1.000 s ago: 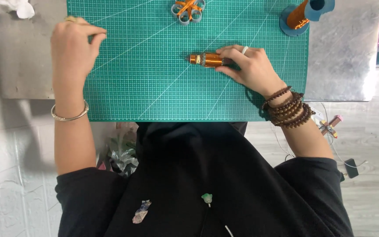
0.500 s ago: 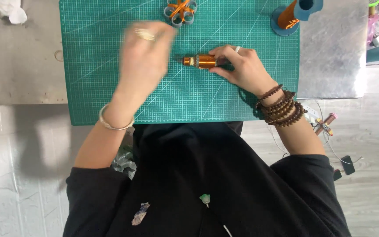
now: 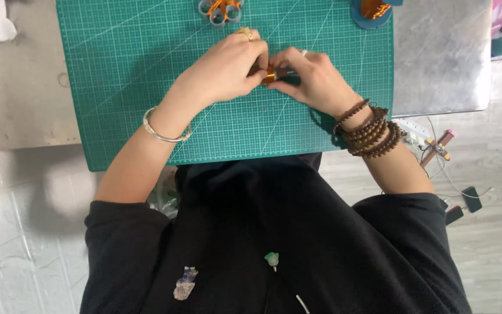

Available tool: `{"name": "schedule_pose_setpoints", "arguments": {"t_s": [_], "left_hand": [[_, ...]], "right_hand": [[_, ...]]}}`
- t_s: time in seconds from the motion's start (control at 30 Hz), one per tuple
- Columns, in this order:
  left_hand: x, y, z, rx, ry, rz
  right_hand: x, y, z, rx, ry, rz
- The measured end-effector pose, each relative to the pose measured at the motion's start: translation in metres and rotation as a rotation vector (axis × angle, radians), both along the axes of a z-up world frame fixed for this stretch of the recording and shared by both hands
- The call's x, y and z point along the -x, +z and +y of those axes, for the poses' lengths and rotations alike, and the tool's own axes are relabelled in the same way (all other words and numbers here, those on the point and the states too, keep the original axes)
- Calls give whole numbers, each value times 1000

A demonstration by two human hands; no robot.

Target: Assembling and inspecting a copper-wound motor rotor on a workstation.

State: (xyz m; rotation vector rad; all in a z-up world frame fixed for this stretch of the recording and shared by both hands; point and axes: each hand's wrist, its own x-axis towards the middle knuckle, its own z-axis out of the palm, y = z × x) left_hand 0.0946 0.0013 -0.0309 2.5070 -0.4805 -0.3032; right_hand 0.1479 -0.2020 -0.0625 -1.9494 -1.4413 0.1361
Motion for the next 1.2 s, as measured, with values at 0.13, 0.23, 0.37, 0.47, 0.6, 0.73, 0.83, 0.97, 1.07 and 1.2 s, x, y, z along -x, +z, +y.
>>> {"name": "schedule_pose_setpoints", "arguments": {"t_s": [0.13,0.23,0.37,0.47,0.6,0.73,0.83,0.97,1.07,1.2], "left_hand": [[-7,13,-2,-46,-24,69],[-17,22,-4,-97,-39,327],[-22,16,0,-62,-71,381],[-24,9,6,-1,-88,398],[-23,7,8,13,-62,401],[-14,4,16,88,-57,299],[-3,7,20,138,-5,291],[7,9,22,195,63,93],[14,0,17,254,50,-70],[17,-10,11,157,71,-248]], "right_hand": [[2,2,2,-4,-14,15],[0,0,5,2,11,19],[2,-1,4,13,-8,62],[3,0,4,15,-17,103],[2,1,4,22,-11,112],[2,3,2,9,-27,137],[2,3,2,4,-22,162],[1,10,6,-53,-32,141],[5,11,7,-74,-53,153],[4,13,8,-68,-38,128]]}}
